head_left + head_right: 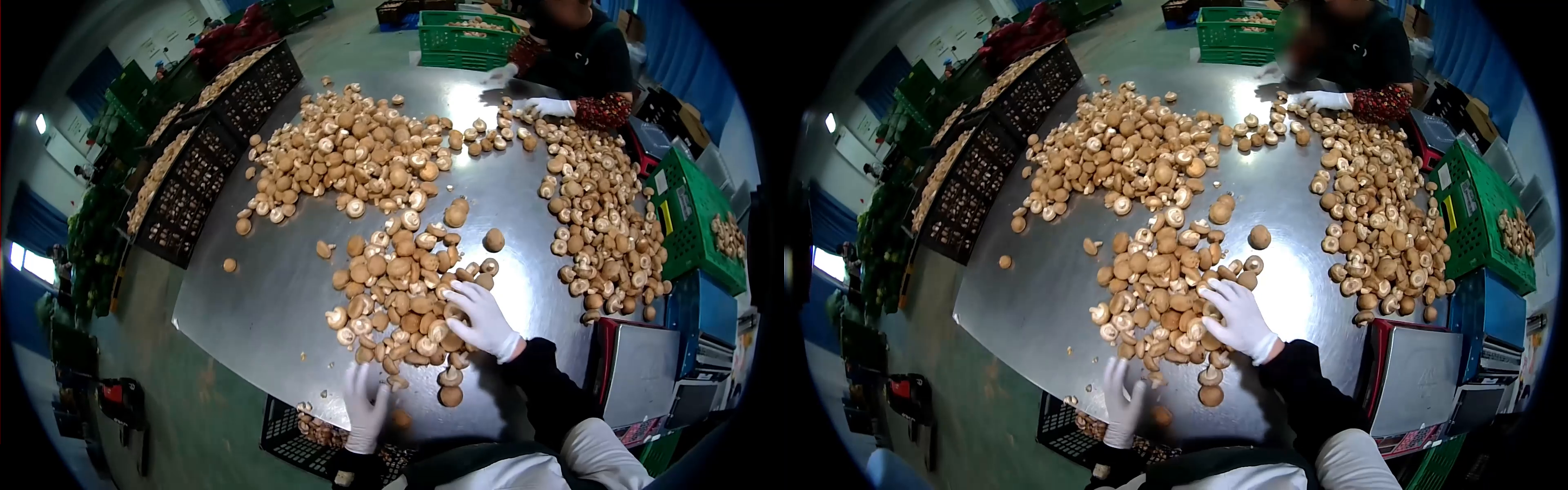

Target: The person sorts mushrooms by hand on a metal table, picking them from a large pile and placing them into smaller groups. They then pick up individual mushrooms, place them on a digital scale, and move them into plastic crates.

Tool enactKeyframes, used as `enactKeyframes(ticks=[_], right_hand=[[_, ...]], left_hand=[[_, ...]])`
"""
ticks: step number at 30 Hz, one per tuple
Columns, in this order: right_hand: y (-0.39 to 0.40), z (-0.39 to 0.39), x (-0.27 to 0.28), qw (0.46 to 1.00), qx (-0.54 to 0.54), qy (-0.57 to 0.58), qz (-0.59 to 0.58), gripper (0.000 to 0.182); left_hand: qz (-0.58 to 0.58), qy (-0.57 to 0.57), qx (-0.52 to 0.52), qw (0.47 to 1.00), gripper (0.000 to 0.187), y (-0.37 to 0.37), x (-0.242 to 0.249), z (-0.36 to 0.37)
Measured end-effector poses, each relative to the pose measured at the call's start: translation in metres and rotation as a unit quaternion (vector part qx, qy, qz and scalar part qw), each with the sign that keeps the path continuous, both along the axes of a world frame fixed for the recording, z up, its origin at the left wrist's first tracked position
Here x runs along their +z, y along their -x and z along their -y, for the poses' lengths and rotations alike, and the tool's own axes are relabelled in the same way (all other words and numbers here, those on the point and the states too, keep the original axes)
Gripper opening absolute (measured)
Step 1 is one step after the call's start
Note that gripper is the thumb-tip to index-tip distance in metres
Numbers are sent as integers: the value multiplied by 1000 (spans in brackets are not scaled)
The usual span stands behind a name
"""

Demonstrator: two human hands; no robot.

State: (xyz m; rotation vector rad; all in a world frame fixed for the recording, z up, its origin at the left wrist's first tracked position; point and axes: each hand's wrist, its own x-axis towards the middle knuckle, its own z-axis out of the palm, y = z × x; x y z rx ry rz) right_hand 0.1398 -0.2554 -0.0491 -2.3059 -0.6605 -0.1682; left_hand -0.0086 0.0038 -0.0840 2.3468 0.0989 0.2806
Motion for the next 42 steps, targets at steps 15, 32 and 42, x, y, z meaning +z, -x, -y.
enactKeyframes(ticks=[15, 32, 42], right_hand=[[49, -9, -19, 985, 4, 172, 29, 32], [105, 51, -8, 268, -21, -724, -635, 39], [121, 40, -10, 329, -42, -684, -649, 41]], left_hand=[[3, 6, -21, 1000, 40, 44, -21, 32], [-47, -204, -49, 977, 51, -28, -13, 45], [-89, -101, -44, 990, 41, -49, -5, 38]])
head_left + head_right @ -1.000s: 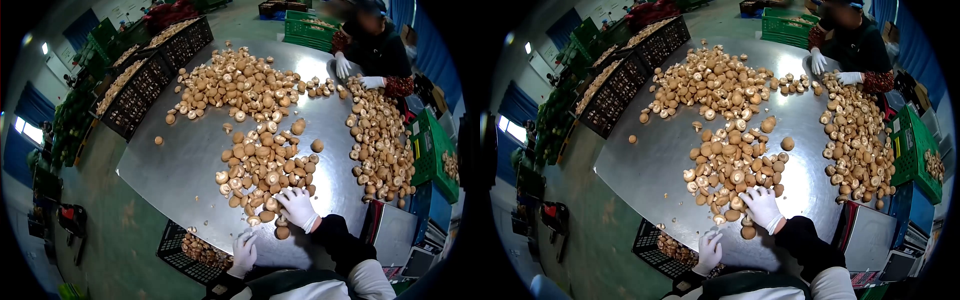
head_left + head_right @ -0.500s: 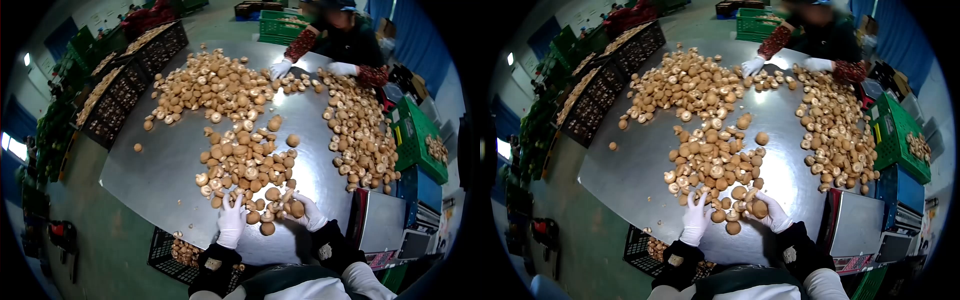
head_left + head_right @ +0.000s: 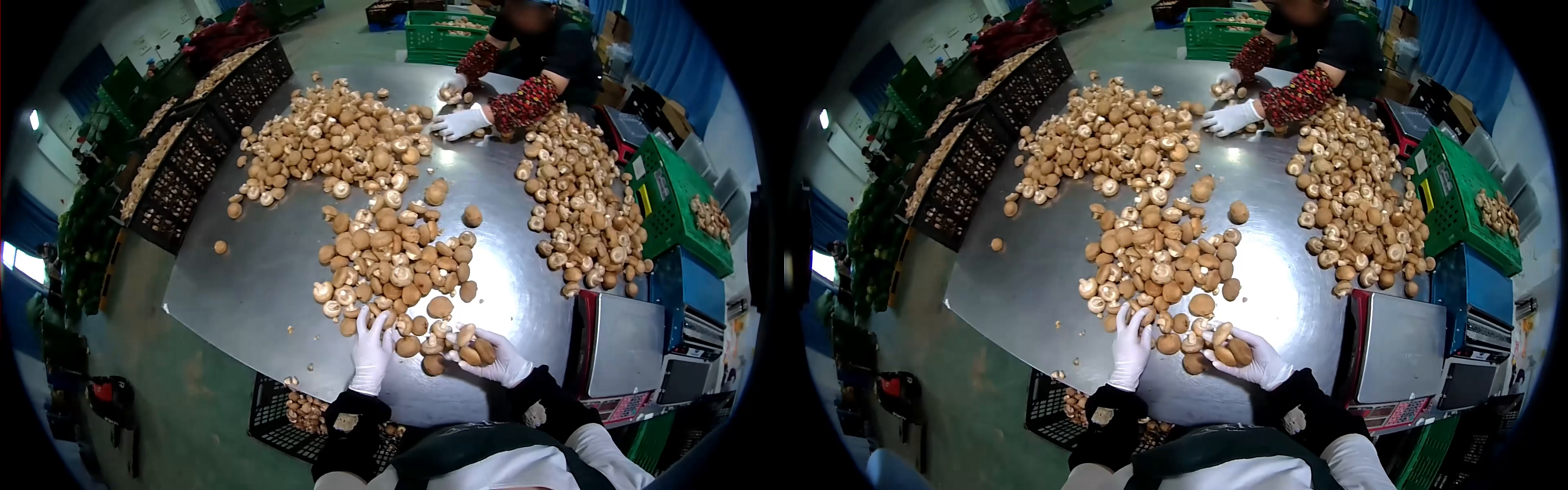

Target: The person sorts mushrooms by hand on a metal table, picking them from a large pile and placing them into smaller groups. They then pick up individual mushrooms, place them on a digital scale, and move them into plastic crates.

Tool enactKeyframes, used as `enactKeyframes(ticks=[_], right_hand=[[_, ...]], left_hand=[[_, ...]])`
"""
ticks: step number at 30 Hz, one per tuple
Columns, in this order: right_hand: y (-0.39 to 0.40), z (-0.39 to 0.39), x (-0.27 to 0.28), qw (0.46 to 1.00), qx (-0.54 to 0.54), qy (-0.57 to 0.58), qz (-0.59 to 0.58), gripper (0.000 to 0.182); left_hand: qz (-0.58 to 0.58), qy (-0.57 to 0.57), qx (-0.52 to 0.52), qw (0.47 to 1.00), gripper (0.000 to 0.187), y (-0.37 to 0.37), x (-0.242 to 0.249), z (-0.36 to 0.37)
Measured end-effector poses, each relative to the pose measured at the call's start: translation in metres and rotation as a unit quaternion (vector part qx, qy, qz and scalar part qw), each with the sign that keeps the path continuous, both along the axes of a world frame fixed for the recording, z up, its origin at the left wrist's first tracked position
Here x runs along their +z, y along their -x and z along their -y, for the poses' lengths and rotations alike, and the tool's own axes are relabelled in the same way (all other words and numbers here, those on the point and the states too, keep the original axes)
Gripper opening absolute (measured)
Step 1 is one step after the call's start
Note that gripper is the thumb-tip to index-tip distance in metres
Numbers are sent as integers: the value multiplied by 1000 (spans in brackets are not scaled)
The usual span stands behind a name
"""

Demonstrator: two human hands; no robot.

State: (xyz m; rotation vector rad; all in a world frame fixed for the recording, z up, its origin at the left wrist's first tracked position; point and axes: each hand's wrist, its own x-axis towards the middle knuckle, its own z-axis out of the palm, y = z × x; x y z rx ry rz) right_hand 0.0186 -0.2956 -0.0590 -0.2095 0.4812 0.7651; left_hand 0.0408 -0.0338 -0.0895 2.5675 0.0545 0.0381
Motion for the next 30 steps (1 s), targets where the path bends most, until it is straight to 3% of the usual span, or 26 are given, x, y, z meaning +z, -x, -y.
enactKeyframes(ticks=[2, 3, 4, 6, 7, 9, 10, 13, 14, 15, 16, 20, 23, 25, 26, 27, 28, 29, 30], right_hand=[[4, 0, -6, 1000, 4, 23, -1, 40], [6, -1, -5, 1000, -4, 19, -3, 41], [7, -3, -3, 1000, -3, 16, -2, 41], [10, -8, 1, 992, -27, -96, -83, 43], [10, -12, 1, 991, -25, -97, -84, 43], [10, -21, 2, 989, 4, -135, -58, 46], [10, -26, 3, 987, 18, -154, -44, 48], [12, -40, 20, 995, 72, -55, 45, 49], [17, -41, 14, 995, 76, -25, 58, 48], [21, -42, 8, 994, 80, 5, 70, 46], [26, -43, 2, 992, 86, 35, 82, 45], [36, -39, -7, 1000, -1, 15, 11, 44], [33, -22, -9, 997, -73, -28, 1, 45], [28, -8, 1, 981, -98, 113, 125, 44], [25, 1, 6, 966, -111, 163, 165, 44], [22, 17, 11, 868, -71, 403, 282, 46], [19, 34, 17, 699, -23, 613, 367, 49], [4, 53, 19, 838, -118, 451, 285, 59], [-13, 73, 32, 893, -213, 324, 230, 56]], left_hand=[[195, 95, -17, 976, 36, 2, -27, -13], [135, 314, 4, 940, 38, 5, -42, -16], [-89, 596, 80, 794, 43, 15, 3, -13], [-82, 741, 45, 665, 46, 23, 26, -11], [-81, 740, 46, 666, 46, 29, 35, -9], [-157, 800, 46, 577, 46, 37, 45, -6], [-157, 800, 46, 577, 46, 39, 43, -3], [-164, 596, -48, 785, 46, 43, 42, 11], [-237, 542, -42, 805, 45, 47, 46, 20], [-108, 408, -114, 899, 44, 50, 37, 27], [27, 256, -178, 950, 44, 51, 27, 35], [36, 197, -139, 970, 47, 62, 51, 63], [20, 207, -188, 960, 50, 46, 46, 81], [5, 261, -240, 935, 49, 24, 36, 102], [-107, 304, -252, 913, 47, 10, 39, 114], [-141, 304, -290, 896, 47, -8, 43, 128], [-175, 302, -326, 878, 46, -28, 54, 146], [-174, 316, -335, 870, 47, -47, 56, 169], [-173, 330, -344, 862, 48, -68, 56, 192]])
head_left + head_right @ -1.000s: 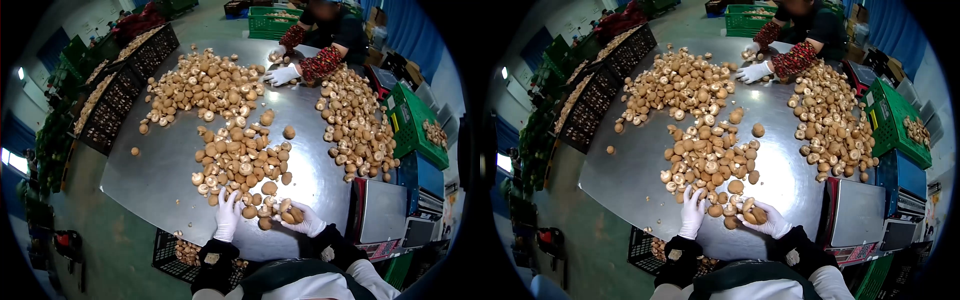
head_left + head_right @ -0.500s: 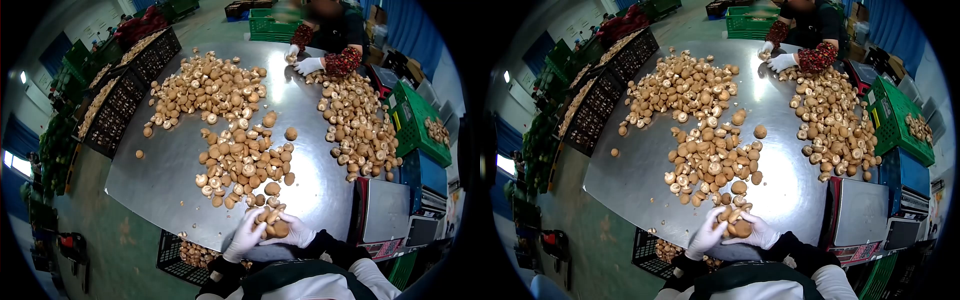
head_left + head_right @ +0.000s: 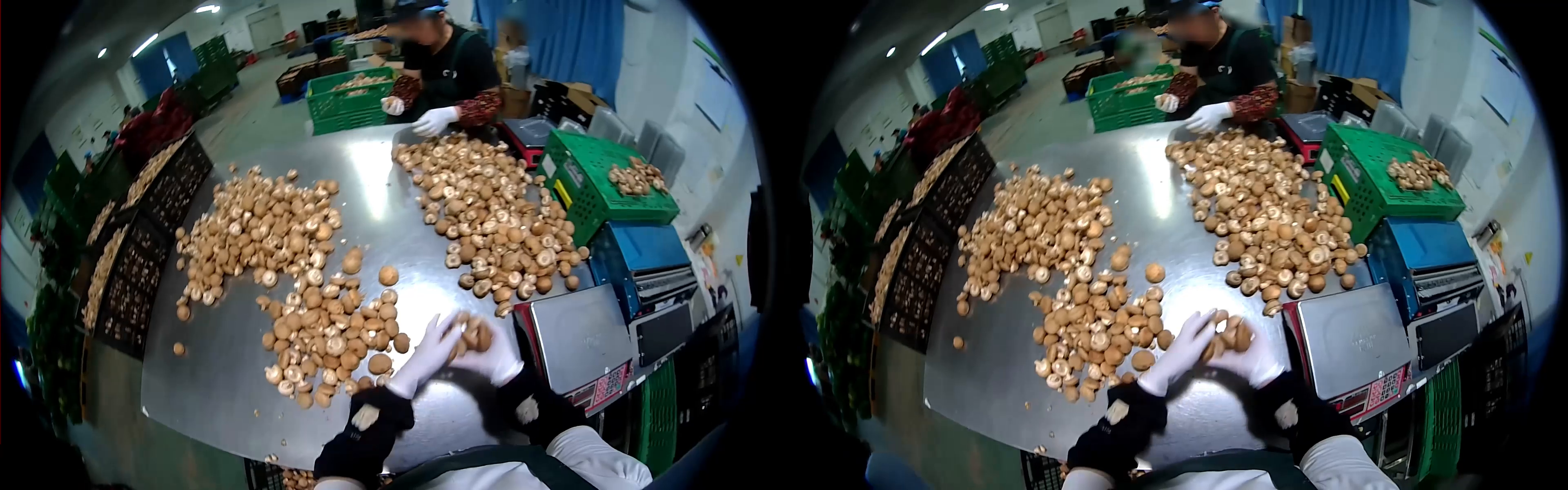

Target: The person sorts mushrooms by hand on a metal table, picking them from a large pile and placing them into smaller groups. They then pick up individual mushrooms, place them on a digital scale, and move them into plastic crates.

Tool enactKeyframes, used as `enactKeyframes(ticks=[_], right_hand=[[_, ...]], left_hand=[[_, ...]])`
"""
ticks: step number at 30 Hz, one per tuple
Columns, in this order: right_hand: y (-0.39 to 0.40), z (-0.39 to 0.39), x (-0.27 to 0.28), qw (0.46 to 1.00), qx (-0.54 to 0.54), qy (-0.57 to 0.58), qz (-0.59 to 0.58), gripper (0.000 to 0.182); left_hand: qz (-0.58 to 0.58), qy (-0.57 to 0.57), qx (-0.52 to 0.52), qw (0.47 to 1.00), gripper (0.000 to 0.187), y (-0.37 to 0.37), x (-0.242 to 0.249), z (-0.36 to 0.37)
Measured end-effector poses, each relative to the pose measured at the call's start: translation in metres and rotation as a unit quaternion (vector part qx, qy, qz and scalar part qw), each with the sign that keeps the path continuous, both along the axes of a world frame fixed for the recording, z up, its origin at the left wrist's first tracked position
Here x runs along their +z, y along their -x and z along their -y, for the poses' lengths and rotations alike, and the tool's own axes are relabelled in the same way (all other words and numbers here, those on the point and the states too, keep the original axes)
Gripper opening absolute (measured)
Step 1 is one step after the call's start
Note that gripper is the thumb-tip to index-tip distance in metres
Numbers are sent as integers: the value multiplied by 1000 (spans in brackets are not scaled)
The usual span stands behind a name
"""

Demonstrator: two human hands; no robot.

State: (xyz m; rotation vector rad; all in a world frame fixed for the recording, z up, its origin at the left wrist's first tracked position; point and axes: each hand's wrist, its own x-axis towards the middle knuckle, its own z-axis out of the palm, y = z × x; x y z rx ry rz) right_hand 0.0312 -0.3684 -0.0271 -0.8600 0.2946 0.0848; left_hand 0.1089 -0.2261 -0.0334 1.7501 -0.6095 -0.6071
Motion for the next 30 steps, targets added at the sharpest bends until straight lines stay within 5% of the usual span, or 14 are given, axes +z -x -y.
enactKeyframes(ticks=[2, 5, 6, 9, 10, 12, 13, 15, 17, 19, 20, 21, 23, 30], right_hand=[[-33, 40, 26, 928, -136, -346, 7, 59], [-61, 102, 49, 888, -222, -397, 59, 84], [-65, 114, 56, 869, -324, -373, -21, 92], [-79, 149, 17, 938, -263, -218, -64, 87], [-79, 161, 8, 955, -220, -176, -88, 78], [-78, 186, 4, 977, -197, -61, -49, 31], [-86, 207, -7, 966, -245, 58, -67, 29], [-99, 246, -36, 900, -319, 288, -70, 22], [-113, 280, -72, 775, -374, 509, -36, 16], [-114, 268, -57, 720, -327, 606, -82, 19], [-113, 260, -46, 653, -274, 694, -128, 22], [-113, 256, -41, 642, -216, 721, -150, 26], [-124, 257, -53, 630, -194, 729, -182, 35], [-119, 273, -47, 640, -83, 719, -257, 38]], left_hand=[[35, 163, 12, 986, 50, -40, 10, 40], [24, 194, 88, 977, 54, -48, 54, 62], [28, 196, 78, 977, 54, -49, 56, 60], [69, 142, 60, 986, 50, -43, 30, 28], [73, 114, 69, 988, 48, -39, 11, 12], [26, 65, 122, 990, 44, -19, 10, -30], [30, 62, 149, 986, 42, -11, 6, -52], [-6, 61, 221, 973, 39, 8, 8, -90], [1, 28, 294, 955, 37, 28, 5, -123], [48, -6, 320, 946, 35, 37, -17, -160], [267, -140, 262, 917, 37, 37, -29, -183], [468, -265, 186, 823, 39, 38, -42, -206], [635, -379, 108, 664, 39, 49, -70, -236], [619, -369, 129, 682, 36, 72, -104, -262]])
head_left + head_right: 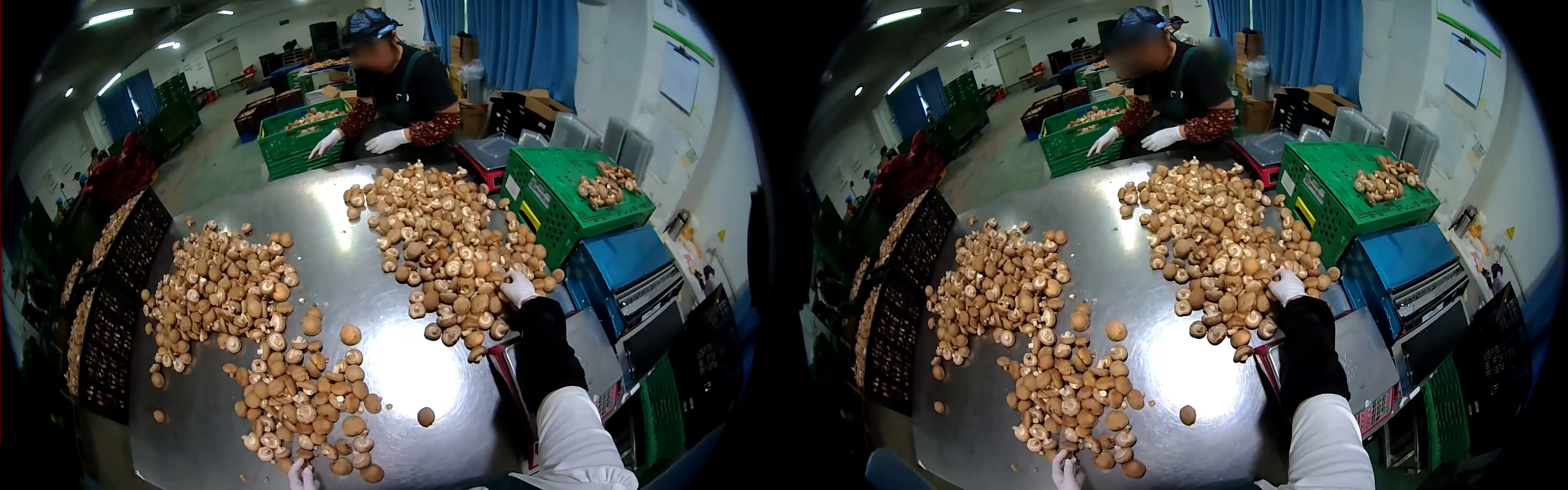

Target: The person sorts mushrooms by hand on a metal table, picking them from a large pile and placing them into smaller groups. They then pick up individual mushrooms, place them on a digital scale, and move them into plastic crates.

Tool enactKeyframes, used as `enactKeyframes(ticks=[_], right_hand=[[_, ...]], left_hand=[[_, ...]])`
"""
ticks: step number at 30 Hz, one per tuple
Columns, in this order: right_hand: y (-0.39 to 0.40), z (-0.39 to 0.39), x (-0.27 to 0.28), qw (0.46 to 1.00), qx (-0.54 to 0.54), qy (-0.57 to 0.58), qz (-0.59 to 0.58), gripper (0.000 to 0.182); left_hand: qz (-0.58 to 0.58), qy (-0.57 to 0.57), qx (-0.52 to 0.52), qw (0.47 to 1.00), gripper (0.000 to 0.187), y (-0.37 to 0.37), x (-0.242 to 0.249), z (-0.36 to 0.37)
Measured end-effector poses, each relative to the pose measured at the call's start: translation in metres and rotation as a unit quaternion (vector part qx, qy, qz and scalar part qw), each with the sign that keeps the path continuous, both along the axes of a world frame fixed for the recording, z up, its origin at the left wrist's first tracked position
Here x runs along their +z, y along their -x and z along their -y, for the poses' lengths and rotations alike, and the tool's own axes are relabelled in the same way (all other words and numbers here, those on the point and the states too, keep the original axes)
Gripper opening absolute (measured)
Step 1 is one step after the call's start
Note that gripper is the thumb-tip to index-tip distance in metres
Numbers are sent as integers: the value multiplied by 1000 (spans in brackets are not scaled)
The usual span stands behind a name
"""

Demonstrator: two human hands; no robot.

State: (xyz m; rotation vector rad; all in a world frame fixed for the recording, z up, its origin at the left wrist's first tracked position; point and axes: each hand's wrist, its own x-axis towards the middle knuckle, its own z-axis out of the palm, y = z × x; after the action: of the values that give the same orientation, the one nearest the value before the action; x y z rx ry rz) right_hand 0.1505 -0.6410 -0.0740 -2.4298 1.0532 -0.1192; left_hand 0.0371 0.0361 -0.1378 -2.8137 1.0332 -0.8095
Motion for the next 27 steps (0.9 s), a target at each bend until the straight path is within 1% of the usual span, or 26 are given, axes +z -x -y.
enactKeyframes(ticks=[1, 2, 3, 5, 6, 7, 8, 9, 10, 11, 12, 13, 15, 16, 18, 20, 22, 23, 24, 26, 27], right_hand=[[3, 3, -2, 1000, 10, 8, 25, 29], [8, 4, -4, 998, 2, 9, 68, 25], [10, 3, -9, 984, -23, 48, 173, 22], [3, -7, -5, 921, -61, 142, 357, 15], [1, -11, -2, 909, -48, 154, 384, 15], [1, -27, 20, 915, 10, 186, 357, 16], [-1, -42, 38, 917, 67, 217, 329, 17], [-7, -54, 47, 930, 109, 244, 251, 18], [-13, -66, 54, 934, 154, 290, 142, 18], [-21, -77, 53, 932, 183, 309, 51, 19], [-30, -85, 51, 921, 210, 326, -40, 20], [-37, -91, 43, 916, 200, 343, -60, 22], [-52, -97, 23, 905, 180, 373, -91, 24], [-59, -96, 15, 906, 180, 375, -84, 24], [-68, -92, 1, 920, 135, 363, -66, 19], [-63, -89, 0, 933, 165, 318, -27, 16], [-65, -84, -1, 958, 125, 259, -18, 22], [-57, -91, 15, 976, 94, 196, 10, 28], [-52, -89, 16, 980, 80, 167, 74, 37], [-46, -89, 10, 972, 18, 93, 213, 40], [-42, -93, 10, 957, 2, -108, 269, 37]], left_hand=[[11, -11, 5, 1000, 36, 1, 3, 1], [16, -17, 9, 1000, 36, 2, 2, 1], [21, -22, 12, 999, 36, 3, 2, 0], [28, -18, 7, 999, 36, 5, -2, -3], [31, -15, 6, 999, 36, 5, -5, -4], [10, -17, 10, 1000, 36, 7, -23, -13], [-40, -8, 23, 999, 36, 12, -59, -27], [-119, 14, 56, 991, 35, 17, -106, -42], [-211, 41, 99, 972, 35, 30, -163, -56], [-276, 46, 138, 950, 35, 36, -207, -66], [-315, 44, 164, 934, 35, 39, -233, -73], [-335, 40, 173, 925, 35, 41, -246, -75], [-327, 32, 179, 927, 34, 36, -248, -74], [-319, 30, 175, 931, 33, 36, -248, -72], [-304, 28, 175, 936, 33, 38, -254, -75], [-315, 37, 172, 933, 33, 40, -260, -84], [-332, 48, 168, 927, 33, 46, -260, -91], [-326, 61, 187, 925, 33, 49, -258, -94], [-344, 85, 205, 913, 33, 48, -256, -99], [-366, 177, 242, 881, 34, 43, -233, -100], [-375, 240, 258, 858, 34, 40, -209, -95]])
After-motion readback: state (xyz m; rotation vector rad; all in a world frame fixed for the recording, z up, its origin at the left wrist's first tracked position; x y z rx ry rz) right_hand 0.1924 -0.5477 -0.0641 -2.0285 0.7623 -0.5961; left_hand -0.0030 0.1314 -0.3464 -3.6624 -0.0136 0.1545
